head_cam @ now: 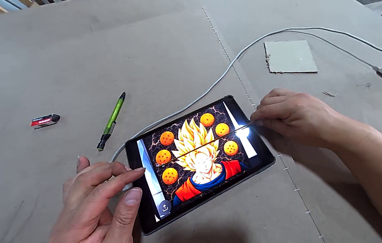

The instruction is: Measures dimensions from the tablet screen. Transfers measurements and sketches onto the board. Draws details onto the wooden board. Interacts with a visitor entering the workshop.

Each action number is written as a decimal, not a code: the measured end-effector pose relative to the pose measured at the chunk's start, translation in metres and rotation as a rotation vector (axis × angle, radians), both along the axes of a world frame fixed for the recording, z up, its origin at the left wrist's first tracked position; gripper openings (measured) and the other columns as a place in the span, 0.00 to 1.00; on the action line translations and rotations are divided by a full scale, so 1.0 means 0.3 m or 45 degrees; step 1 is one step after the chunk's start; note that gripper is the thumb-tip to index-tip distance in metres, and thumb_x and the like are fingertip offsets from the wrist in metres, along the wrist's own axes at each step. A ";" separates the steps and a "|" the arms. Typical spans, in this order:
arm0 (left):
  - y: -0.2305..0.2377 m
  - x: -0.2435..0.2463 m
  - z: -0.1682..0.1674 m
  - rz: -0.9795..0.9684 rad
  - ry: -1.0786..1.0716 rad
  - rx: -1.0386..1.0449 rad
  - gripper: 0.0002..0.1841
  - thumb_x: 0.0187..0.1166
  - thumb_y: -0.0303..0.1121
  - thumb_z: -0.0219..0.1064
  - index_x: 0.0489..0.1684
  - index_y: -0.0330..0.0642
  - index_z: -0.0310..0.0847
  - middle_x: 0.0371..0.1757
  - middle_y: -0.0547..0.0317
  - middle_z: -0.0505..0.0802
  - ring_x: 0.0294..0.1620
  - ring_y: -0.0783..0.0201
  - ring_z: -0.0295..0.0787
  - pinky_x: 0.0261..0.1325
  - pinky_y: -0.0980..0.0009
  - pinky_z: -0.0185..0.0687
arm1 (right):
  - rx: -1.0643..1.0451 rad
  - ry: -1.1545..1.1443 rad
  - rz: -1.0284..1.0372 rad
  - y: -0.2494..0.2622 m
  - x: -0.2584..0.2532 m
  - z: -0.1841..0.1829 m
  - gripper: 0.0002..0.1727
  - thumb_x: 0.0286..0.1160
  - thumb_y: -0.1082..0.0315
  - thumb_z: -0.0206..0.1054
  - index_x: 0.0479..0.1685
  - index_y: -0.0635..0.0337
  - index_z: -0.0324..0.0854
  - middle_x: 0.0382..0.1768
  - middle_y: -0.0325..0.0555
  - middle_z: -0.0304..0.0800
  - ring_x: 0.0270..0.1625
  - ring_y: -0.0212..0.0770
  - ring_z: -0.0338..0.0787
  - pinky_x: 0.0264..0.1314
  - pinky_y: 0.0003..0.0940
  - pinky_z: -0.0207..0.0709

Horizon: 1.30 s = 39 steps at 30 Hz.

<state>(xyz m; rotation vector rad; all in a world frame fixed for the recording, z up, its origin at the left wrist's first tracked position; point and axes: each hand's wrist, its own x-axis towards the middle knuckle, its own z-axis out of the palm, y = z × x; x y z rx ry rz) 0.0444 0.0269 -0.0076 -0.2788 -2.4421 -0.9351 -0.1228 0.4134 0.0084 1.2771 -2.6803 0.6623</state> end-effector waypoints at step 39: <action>-0.126 -0.080 -0.046 0.850 -0.410 -0.233 0.23 0.90 0.46 0.55 0.76 0.47 0.82 0.80 0.50 0.82 0.82 0.47 0.77 0.79 0.39 0.71 | -0.070 0.013 0.008 0.001 -0.005 -0.022 0.15 0.86 0.53 0.58 0.45 0.34 0.94 0.44 0.20 0.93 0.58 0.29 0.87 0.60 0.37 0.81</action>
